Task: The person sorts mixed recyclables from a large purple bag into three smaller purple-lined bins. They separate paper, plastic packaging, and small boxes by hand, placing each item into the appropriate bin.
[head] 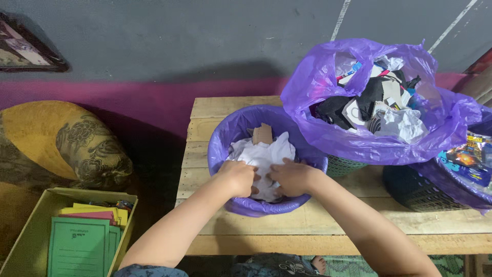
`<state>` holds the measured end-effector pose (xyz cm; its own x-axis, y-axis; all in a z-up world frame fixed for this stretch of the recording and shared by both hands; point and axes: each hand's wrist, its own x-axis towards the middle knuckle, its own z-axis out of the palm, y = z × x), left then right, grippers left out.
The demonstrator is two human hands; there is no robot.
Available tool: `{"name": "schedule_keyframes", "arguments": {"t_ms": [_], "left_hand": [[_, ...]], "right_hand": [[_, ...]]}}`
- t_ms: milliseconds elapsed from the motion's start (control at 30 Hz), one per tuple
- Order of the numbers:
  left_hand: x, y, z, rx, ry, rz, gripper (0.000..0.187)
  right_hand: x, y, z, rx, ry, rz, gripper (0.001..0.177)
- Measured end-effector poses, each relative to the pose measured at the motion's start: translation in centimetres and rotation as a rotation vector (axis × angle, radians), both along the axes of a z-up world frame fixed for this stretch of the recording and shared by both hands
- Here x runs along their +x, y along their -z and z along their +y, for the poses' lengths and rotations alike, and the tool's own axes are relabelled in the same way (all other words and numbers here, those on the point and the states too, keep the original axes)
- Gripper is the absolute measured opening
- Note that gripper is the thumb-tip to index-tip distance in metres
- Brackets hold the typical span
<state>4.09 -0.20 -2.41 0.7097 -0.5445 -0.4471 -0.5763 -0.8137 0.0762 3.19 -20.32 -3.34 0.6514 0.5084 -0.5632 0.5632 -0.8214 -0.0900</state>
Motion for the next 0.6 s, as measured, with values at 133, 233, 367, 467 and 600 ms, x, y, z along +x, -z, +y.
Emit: {"name": "schedule_keyframes", "arguments": {"t_ms": [133, 233, 367, 467, 600], "left_hand": [[0.7, 1.9, -0.6, 0.086, 0.075, 0.049, 0.044], [1.1, 2.4, -0.6, 0.071, 0.093, 0.059, 0.043], [0.9, 1.5, -0.4, -0.014, 0.043, -0.002, 0.035], [-0.1, -0.5, -0.3, -0.314, 0.029, -0.261, 0.023], [-1.6, -4.3, -1.7, -0.613, 0.019, -0.485, 0.008]], "right_hand": [[1.1, 3.0, -0.1, -0.059, -0.062, 0.060, 0.070], [1.6, 4.3, -0.2, -0.034, -0.146, 0.046, 0.069], [1.5, 3.2, -0.5, 0.144, -0.062, -0.031, 0.043], [0.0, 0.3, -0.1, 0.245, 0.082, -0.344, 0.019], [-3.1, -4.5, -1.1, 0.443, 0.132, -0.864, 0.011]]}}
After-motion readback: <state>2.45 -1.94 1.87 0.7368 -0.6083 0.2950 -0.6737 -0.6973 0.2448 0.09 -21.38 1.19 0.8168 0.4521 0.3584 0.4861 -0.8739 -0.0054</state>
